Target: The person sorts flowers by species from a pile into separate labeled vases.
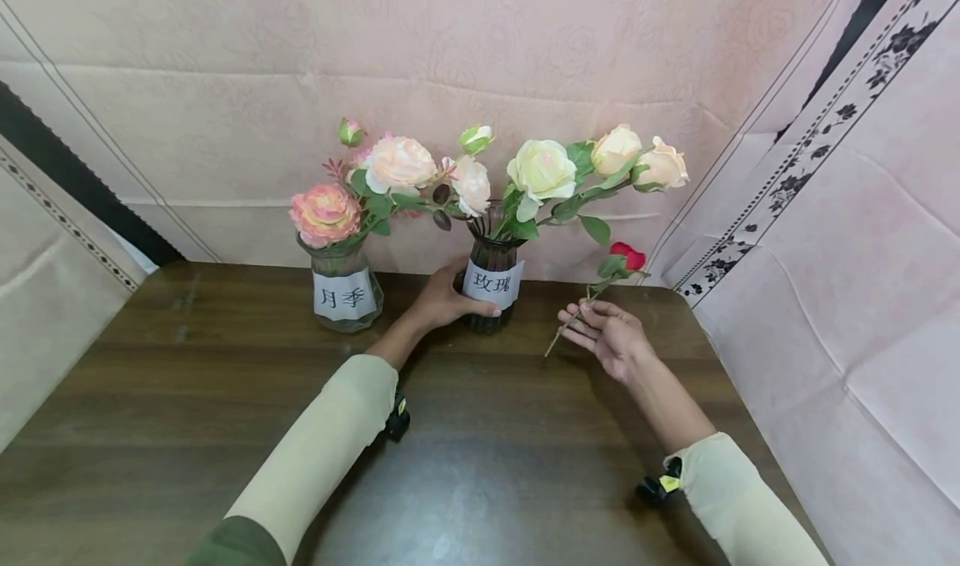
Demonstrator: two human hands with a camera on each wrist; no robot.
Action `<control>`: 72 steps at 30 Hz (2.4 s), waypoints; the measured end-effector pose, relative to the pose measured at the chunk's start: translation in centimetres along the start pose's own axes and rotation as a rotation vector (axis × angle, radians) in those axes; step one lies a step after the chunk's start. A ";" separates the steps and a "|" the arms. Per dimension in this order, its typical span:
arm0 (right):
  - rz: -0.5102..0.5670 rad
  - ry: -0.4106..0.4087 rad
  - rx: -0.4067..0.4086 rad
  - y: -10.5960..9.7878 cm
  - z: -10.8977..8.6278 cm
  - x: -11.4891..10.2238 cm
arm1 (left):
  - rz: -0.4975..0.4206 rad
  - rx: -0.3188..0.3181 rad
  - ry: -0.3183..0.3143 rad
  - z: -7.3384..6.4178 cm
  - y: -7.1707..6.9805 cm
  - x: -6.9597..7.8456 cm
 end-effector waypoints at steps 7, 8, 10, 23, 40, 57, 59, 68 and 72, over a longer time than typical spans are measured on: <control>0.242 -0.138 0.028 1.2 -0.1 -1.1 | -0.001 0.004 0.003 0.0 0.0 0.0; 0.257 -0.156 0.032 1.4 -0.2 -1.3 | -0.002 0.004 0.004 0.0 0.0 0.0; 0.277 -0.184 0.032 1.7 -0.2 -1.5 | -0.003 0.001 0.009 0.0 0.0 0.0; 0.381 -0.350 0.047 3.7 -1.1 -2.1 | 0.004 -0.003 0.017 0.0 0.0 -0.1; 0.506 -0.549 0.073 7.7 -1.9 -4.1 | 0.000 -0.004 0.015 -0.1 0.0 0.0; 0.619 -0.637 0.079 10.3 -1.5 -5.2 | 0.001 -0.001 0.015 -0.1 0.0 0.0; 0.628 -0.651 0.079 10.4 -1.4 -5.3 | -0.002 -0.003 0.016 -0.1 0.0 0.0; 0.574 -0.687 0.073 11.8 -1.3 -4.7 | -0.004 -0.007 0.024 -0.2 0.0 0.0; 0.528 -0.716 0.083 12.7 -1.2 -4.1 | -0.002 -0.005 0.031 -0.1 0.0 0.1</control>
Point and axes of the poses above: each hand's wrist, its own z-axis towards the middle knuckle, its own y-axis out of the palm, x = y × z, the point moved 3 cm from there along z, towards the middle knuckle, and after that the axes turned 9 degrees about y, right-handed, at the moved point
